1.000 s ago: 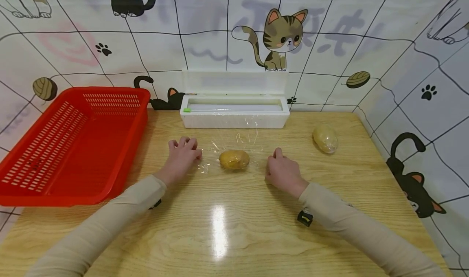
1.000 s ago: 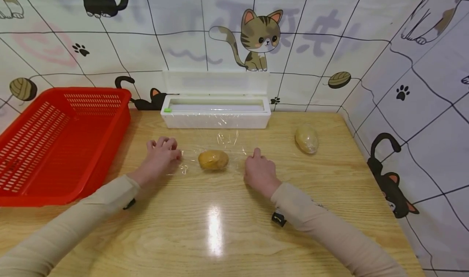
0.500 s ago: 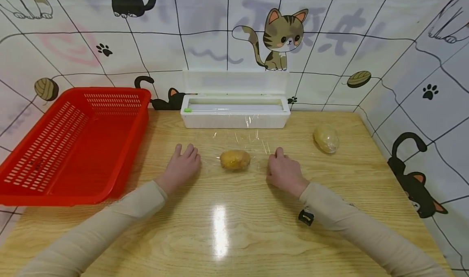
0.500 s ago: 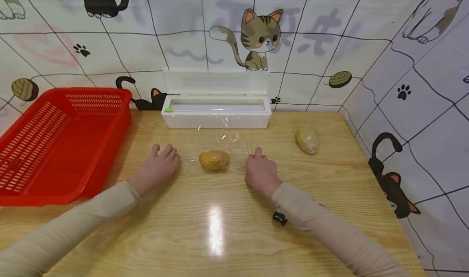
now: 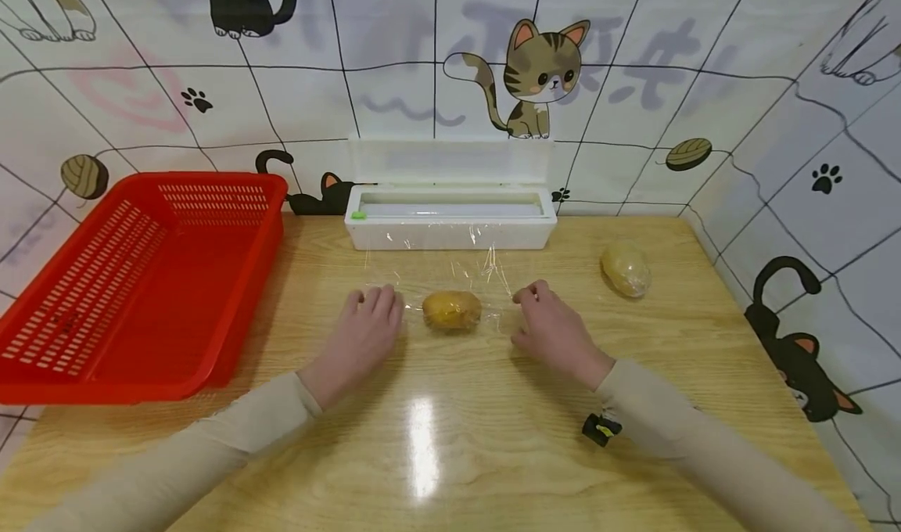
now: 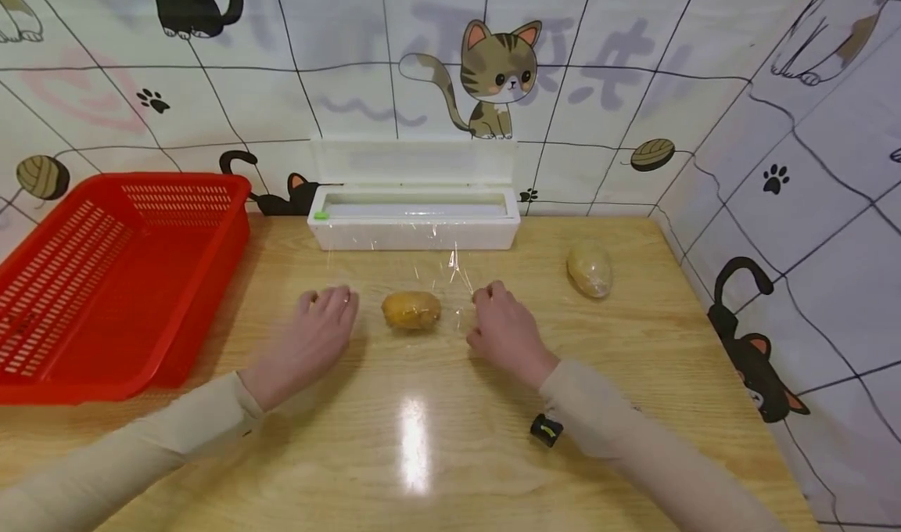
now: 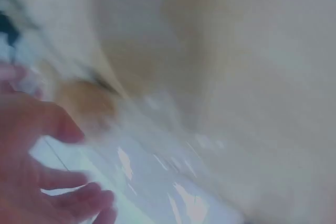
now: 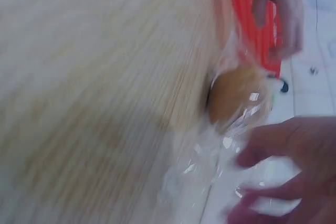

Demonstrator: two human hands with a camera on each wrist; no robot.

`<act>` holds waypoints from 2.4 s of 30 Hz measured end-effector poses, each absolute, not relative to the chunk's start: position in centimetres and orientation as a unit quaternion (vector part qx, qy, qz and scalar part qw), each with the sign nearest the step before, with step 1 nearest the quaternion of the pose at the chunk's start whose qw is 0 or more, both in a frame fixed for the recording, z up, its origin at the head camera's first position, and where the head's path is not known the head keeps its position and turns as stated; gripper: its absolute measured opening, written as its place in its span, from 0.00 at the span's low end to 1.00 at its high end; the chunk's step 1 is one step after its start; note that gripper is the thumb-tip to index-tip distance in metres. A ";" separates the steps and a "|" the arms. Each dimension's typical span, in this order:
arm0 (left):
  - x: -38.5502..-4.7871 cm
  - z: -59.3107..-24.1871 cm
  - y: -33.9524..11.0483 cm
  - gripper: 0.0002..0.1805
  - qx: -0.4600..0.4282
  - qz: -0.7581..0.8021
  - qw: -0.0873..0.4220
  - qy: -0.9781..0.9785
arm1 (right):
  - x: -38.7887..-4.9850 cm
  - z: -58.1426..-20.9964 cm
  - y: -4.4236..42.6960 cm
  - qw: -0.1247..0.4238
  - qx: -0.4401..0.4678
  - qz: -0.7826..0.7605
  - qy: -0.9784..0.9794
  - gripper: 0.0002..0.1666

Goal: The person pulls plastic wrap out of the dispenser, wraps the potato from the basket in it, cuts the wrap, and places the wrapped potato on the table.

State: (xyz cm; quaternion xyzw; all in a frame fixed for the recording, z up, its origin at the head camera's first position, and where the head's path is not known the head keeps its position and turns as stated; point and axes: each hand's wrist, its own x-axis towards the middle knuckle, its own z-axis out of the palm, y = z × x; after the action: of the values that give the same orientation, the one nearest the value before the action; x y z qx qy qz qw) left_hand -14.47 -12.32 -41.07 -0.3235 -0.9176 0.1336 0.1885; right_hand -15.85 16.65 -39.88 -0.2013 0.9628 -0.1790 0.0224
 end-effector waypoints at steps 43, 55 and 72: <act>-25.2 -40.7 -9.9 0.30 -0.325 -0.320 -0.225 -0.861 | -24.2 -39.3 12.1 0.189 -0.302 -0.214 0.910 0.38; -24.9 -40.8 -9.4 0.23 -0.350 -0.224 -0.122 -0.901 | -24.5 -39.6 13.8 0.133 -0.340 -0.194 0.911 0.47; -23.2 -41.0 -8.1 0.26 -0.332 0.006 0.020 -0.943 | -22.7 -41.4 11.9 0.085 -0.328 -0.098 0.936 0.55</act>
State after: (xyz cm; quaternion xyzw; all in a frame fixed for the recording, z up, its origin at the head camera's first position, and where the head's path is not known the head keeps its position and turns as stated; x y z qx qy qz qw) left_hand -23.19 -8.13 -41.00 -0.3320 -0.9431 0.0063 0.0198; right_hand -22.67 11.94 -41.36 -0.3276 0.9359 -0.0979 0.0850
